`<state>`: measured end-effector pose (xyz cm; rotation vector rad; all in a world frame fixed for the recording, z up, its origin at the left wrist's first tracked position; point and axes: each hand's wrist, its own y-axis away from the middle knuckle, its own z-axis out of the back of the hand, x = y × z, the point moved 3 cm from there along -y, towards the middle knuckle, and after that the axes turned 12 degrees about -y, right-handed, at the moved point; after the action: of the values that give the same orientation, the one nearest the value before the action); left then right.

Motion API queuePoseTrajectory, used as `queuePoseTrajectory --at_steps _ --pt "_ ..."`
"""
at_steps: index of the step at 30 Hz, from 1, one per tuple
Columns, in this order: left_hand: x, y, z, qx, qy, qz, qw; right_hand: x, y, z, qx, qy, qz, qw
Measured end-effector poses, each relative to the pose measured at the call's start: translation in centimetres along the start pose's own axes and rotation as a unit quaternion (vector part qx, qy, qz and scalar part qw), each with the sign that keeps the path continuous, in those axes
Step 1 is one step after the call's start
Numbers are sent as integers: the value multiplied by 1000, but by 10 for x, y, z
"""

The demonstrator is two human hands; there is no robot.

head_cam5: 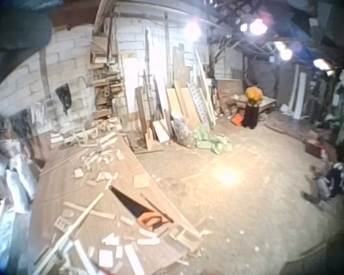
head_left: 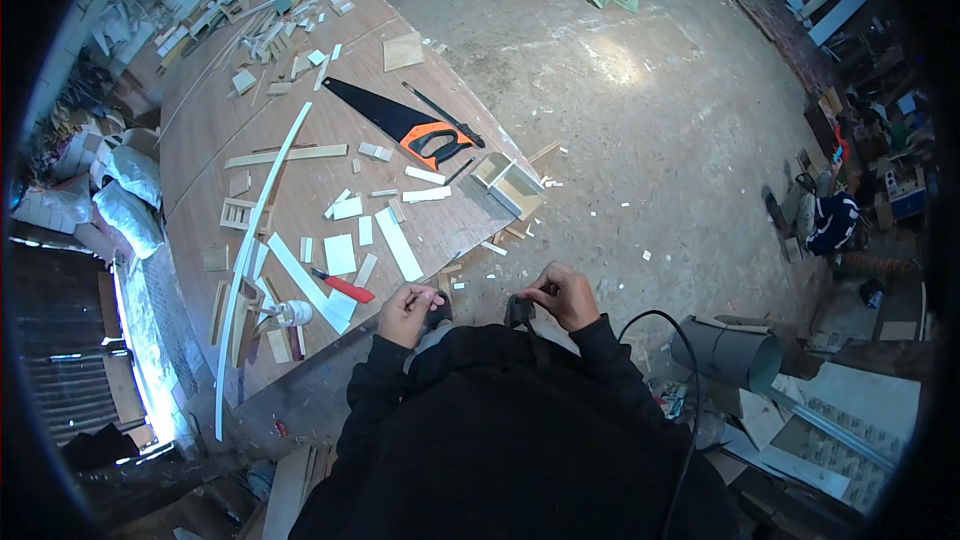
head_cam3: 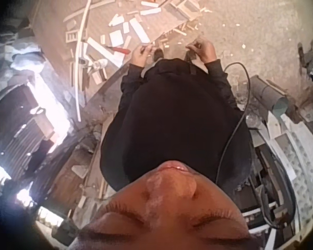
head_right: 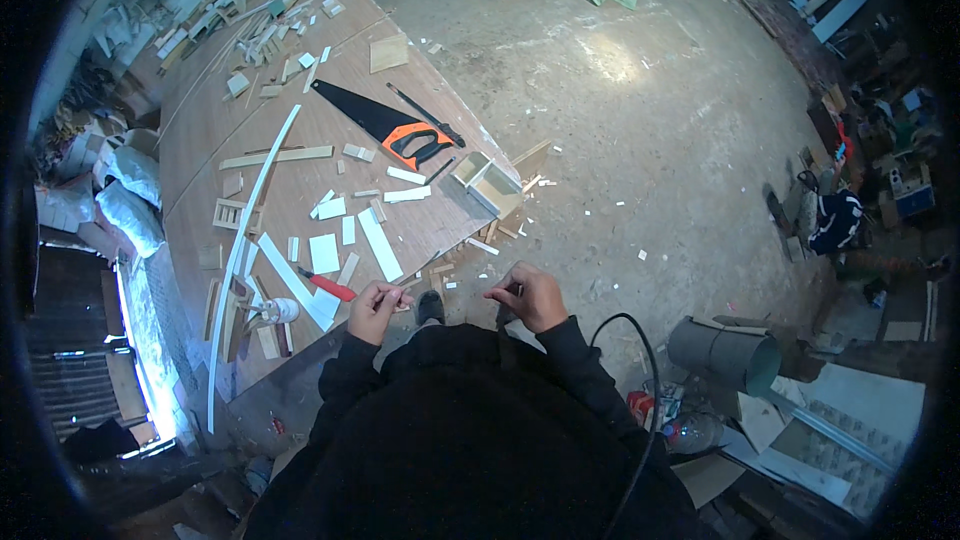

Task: The person applies adhesive to small pieces using a stick, attaches them to a wooden structure, sands pieces with a sanding block, and joins parts together by hand.

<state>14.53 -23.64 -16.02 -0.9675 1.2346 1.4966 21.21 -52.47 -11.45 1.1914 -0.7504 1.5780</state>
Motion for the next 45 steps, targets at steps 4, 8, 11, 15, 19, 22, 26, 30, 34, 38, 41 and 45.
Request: queuePoseTrajectory --at_steps 4,8,11,15,19,22,26,30,34,38,41,45 --pt "11 1 46 -11 12 -6 1000 -6 -17 -31 -86 24 -23 996" --pt "30 -8 86 5 3 17 1000 -54 -54 -37 -171 37 -19 984" --pt "41 -23 95 24 18 31 999 -78 -87 -30 -277 10 -7 961" --pt "48 -45 91 63 -17 11 998 -85 -135 -37 -260 151 -42 953" --pt "59 -68 72 79 -3 41 996 -106 -159 -45 -252 168 -24 953" --pt "74 -89 66 70 -11 67 995 -114 -174 -51 -240 129 -43 961" --pt "99 -111 52 73 -5 61 995 -133 -179 -51 -225 78 -85 968" --pt "107 -133 43 93 -22 68 993 -141 -182 -47 -221 41 -130 966" --pt "120 -143 46 98 -36 78 991 -136 -188 -50 -189 26 -124 974" --pt "125 -153 44 99 -50 80 991 -140 -190 -47 -174 9 -98 980" --pt "126 -156 43 100 -63 84 989 -139 -191 -46 -154 17 -99 983" --pt "132 -158 42 78 -96 72 990 -139 -191 -48 -149 -2 -136 979"
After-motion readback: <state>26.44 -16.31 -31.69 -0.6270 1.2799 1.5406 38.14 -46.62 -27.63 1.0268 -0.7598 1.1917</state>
